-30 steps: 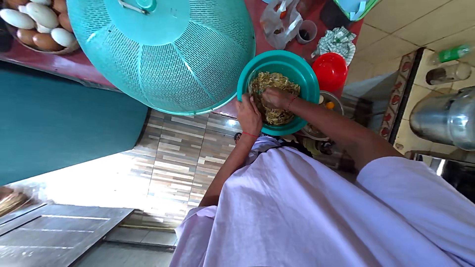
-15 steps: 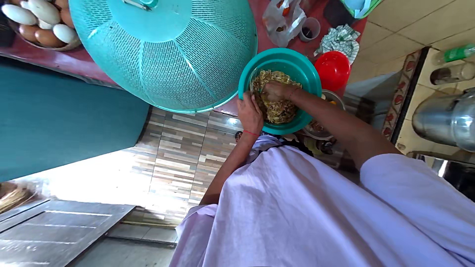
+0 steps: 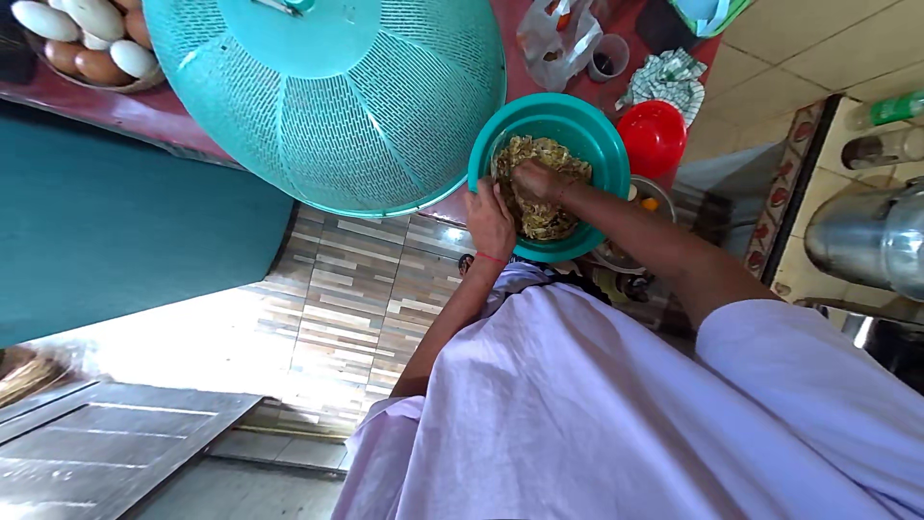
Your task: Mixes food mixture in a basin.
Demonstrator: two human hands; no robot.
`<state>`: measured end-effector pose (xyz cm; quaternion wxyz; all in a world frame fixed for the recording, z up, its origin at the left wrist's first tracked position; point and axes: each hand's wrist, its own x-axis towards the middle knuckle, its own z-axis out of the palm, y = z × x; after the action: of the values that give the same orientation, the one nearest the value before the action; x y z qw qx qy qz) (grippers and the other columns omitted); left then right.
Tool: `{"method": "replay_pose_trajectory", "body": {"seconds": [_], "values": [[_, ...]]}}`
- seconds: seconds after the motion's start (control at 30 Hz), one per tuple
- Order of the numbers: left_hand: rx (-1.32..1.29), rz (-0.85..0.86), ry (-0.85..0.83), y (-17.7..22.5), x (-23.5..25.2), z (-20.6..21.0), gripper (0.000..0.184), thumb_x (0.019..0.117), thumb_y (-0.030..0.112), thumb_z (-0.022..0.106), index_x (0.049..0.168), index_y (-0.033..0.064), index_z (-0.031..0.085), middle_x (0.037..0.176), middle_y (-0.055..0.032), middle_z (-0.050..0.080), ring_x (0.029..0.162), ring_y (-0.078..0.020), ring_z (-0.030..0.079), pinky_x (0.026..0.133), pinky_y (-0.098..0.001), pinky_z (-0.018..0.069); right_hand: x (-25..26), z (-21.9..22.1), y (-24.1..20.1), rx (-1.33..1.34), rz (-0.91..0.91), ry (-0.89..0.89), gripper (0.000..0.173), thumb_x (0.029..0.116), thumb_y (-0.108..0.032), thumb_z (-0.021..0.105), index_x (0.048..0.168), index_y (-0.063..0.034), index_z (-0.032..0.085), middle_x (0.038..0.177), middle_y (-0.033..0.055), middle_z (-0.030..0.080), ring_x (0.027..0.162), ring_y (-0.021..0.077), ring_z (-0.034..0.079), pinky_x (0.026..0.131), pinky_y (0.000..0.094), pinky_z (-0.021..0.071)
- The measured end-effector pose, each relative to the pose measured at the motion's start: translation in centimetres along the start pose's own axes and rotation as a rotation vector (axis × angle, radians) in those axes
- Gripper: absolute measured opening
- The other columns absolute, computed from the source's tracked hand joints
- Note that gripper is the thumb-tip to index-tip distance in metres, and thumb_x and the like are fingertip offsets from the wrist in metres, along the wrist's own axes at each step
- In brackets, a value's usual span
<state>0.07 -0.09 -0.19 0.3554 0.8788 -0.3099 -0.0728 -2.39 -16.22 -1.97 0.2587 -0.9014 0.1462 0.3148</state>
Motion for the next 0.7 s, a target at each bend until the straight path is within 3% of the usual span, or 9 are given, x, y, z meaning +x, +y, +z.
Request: {"method": "replay_pose_trajectory", "body": {"seconds": [0.07,0.13,0.23,0.4,0.47,0.7], "values": [[-0.001,-0.004,-0.004,0.1,0.0,0.0,0.029,0.1077,0.014,0.045,0.121,-0.0065,0.061,0.099,-0.0266,0.065,0.092,-0.0431,0.066,0.078,-0.0499,0.0551,0.0,-0.7,0.8,0.063,0.009,-0.031,0.025,0.1001,-0.012,0.06,0.113,0.0091,0.068,0.115,0.0296,0.067,0.114,0.0463,0.064,0.1,0.0613,0.0481],[0.0,-0.007,-0.001,0.0,0.0,0.0,0.029,0.1082,0.015,0.045,0.12,-0.0059,0.062,0.099,-0.0262,0.065,0.092,-0.043,0.066,0.078,-0.0491,0.0551,-0.1,-1.2,1.0,0.084,0.016,-0.063,0.028,0.0961,-0.017,0.067,0.114,0.0043,0.07,0.111,0.0269,0.069,0.11,0.0442,0.066,0.096,0.0616,0.0498],[-0.011,-0.004,-0.015,0.1,0.1,-0.1,0.029,0.1076,0.013,0.045,0.12,-0.0074,0.062,0.1,-0.027,0.066,0.093,-0.0432,0.065,0.081,-0.0506,0.0545,-0.8,-1.4,0.3,0.064,0.027,-0.105,0.036,0.0909,-0.014,0.073,0.122,0.0029,0.067,0.119,0.0271,0.067,0.117,0.0444,0.063,0.099,0.062,0.0484],[-0.007,0.012,0.009,-0.1,0.1,0.2,0.028,0.1073,0.012,0.045,0.12,-0.0075,0.062,0.098,-0.0266,0.066,0.092,-0.0435,0.065,0.08,-0.0501,0.0545,-1.5,-0.2,-1.2,-0.032,-0.003,-0.106,0.028,0.0906,-0.009,0.071,0.111,0.0093,0.066,0.111,0.028,0.067,0.11,0.0446,0.065,0.093,0.061,0.0512],[-0.008,0.008,0.002,0.0,0.1,0.0,0.028,0.1073,0.012,0.045,0.12,-0.0075,0.062,0.097,-0.0262,0.066,0.091,-0.0434,0.065,0.08,-0.0499,0.0545,-1.6,-0.1,-1.4,-0.059,-0.023,-0.111,0.027,0.0931,-0.007,0.068,0.115,0.0095,0.066,0.115,0.0279,0.067,0.114,0.0445,0.064,0.097,0.0597,0.0501],[0.008,0.005,0.017,0.0,0.0,0.1,0.028,0.1073,0.013,0.046,0.12,-0.0067,0.062,0.096,-0.0258,0.065,0.089,-0.0414,0.065,0.077,-0.0481,0.0549,-2.0,0.5,-1.7,-0.127,-0.069,-0.057,0.02,0.0974,-0.005,0.062,0.111,0.0093,0.068,0.113,0.0294,0.067,0.111,0.047,0.065,0.094,0.0603,0.0513]]}}
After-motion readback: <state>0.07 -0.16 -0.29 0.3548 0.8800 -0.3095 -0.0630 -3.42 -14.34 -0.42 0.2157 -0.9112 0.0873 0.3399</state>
